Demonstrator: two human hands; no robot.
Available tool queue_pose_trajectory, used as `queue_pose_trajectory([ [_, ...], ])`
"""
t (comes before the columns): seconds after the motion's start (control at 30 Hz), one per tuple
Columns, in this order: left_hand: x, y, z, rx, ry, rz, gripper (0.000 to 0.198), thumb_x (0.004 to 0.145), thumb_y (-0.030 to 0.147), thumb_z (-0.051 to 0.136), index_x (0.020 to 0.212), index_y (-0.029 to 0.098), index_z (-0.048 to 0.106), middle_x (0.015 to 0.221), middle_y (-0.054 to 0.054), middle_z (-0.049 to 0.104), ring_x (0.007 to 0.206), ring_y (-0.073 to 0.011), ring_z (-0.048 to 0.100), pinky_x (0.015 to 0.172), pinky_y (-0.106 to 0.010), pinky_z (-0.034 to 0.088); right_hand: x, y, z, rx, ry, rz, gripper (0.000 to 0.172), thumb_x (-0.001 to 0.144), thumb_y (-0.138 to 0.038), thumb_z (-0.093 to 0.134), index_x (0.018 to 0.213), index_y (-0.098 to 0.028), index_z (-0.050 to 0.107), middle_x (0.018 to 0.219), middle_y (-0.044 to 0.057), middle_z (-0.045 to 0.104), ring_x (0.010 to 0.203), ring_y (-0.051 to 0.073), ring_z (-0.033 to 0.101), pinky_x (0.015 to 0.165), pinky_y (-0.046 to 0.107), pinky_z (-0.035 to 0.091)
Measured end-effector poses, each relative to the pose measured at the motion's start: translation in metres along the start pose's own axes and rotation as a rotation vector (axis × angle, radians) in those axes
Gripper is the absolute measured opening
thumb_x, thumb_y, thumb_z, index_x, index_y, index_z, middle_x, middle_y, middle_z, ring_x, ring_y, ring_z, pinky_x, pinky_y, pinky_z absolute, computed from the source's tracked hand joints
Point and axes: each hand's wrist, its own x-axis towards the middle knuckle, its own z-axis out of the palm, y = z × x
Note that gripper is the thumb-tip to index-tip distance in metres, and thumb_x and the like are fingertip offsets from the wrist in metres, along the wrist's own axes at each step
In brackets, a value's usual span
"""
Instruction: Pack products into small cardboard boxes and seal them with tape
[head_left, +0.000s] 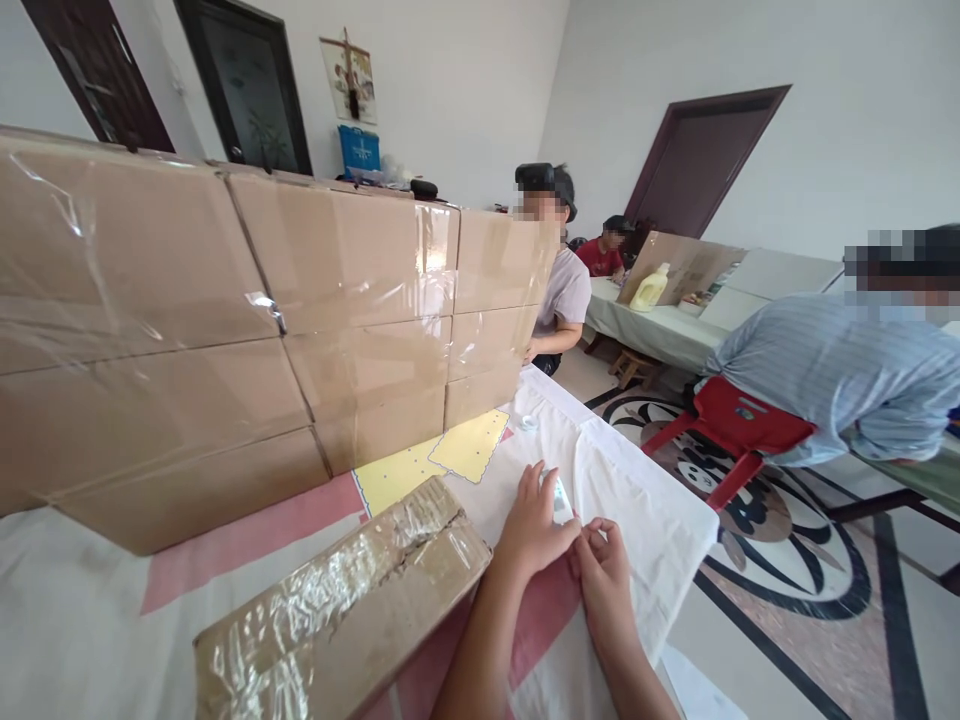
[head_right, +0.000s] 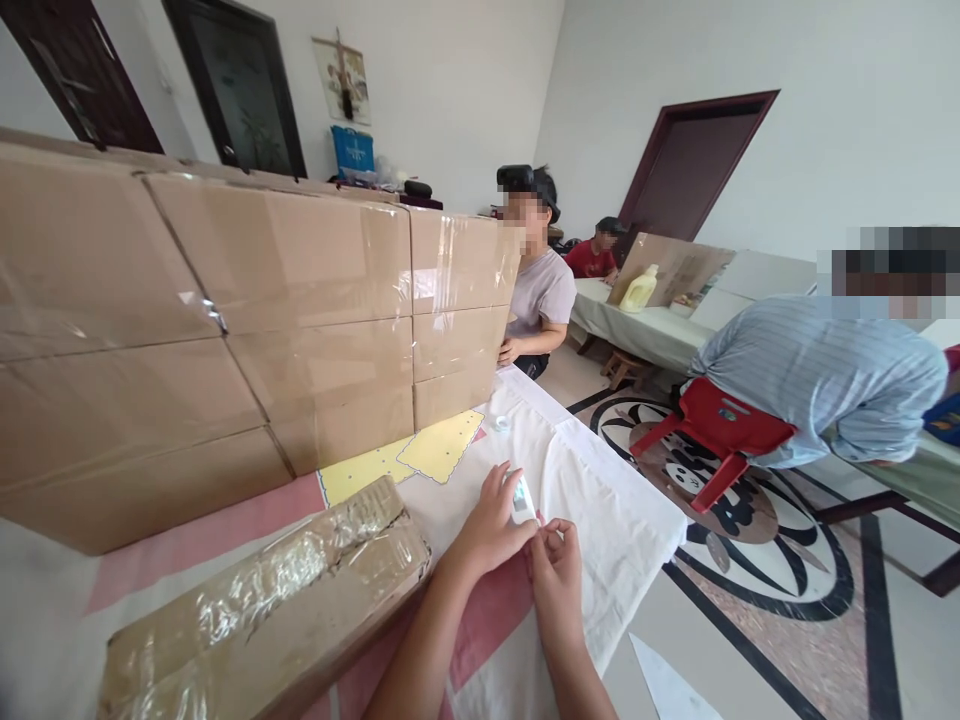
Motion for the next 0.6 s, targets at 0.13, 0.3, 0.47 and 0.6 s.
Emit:
queue_pose_trajectory([
  [0.13, 0.001, -0.006, 0.007, 0.056, 0.089, 0.056, 0.072, 0.085, 0.034, 0.062, 0.152, 0.020, 0.042, 0.168, -0.013, 0.030, 0.159, -0.0293, 0.020, 0.129, -0.047, 0.027, 0.000, 0.003, -0.001, -0.050, -0.005, -0.039, 0.039, 0.084, -0.054, 0.077, 0.090, -0.027, 0.049, 0.059, -0.007, 0.053, 0.052, 0.013, 0.044, 0.051, 0.025, 0.036],
  [0.3, 0.003, -0.011, 0.008, 0.028, 0.103, 0.065, 0.070, 0.085, 0.034, 0.063, 0.151, 0.022, 0.044, 0.168, -0.012, 0.031, 0.158, -0.0284, 0.022, 0.129, -0.045, 0.028, 0.001, 0.006, -0.002, -0.072, -0.018, -0.066, 0.039, 0.085, -0.056, 0.075, 0.090, -0.027, 0.049, 0.061, -0.007, 0.055, 0.053, 0.014, 0.046, 0.053, 0.026, 0.038],
  [0.47, 0.002, -0.014, 0.010, -0.007, 0.098, 0.076, 0.072, 0.084, 0.034, 0.063, 0.152, 0.021, 0.043, 0.168, -0.012, 0.029, 0.158, -0.0275, 0.022, 0.129, -0.044, 0.027, 0.001, 0.007, -0.003, -0.061, -0.028, -0.071, 0.039, 0.087, -0.056, 0.074, 0.090, -0.027, 0.048, 0.060, -0.007, 0.054, 0.053, 0.014, 0.046, 0.053, 0.026, 0.038],
  [0.6, 0.003, -0.015, 0.012, -0.017, 0.127, 0.070, 0.071, 0.081, 0.033, 0.066, 0.149, 0.025, 0.046, 0.166, -0.010, 0.034, 0.156, -0.0279, 0.026, 0.128, -0.044, 0.028, 0.000, 0.006, -0.002, -0.025, -0.018, -0.044, 0.040, 0.086, -0.056, 0.074, 0.091, -0.027, 0.046, 0.058, -0.008, 0.053, 0.050, 0.013, 0.045, 0.051, 0.026, 0.036],
])
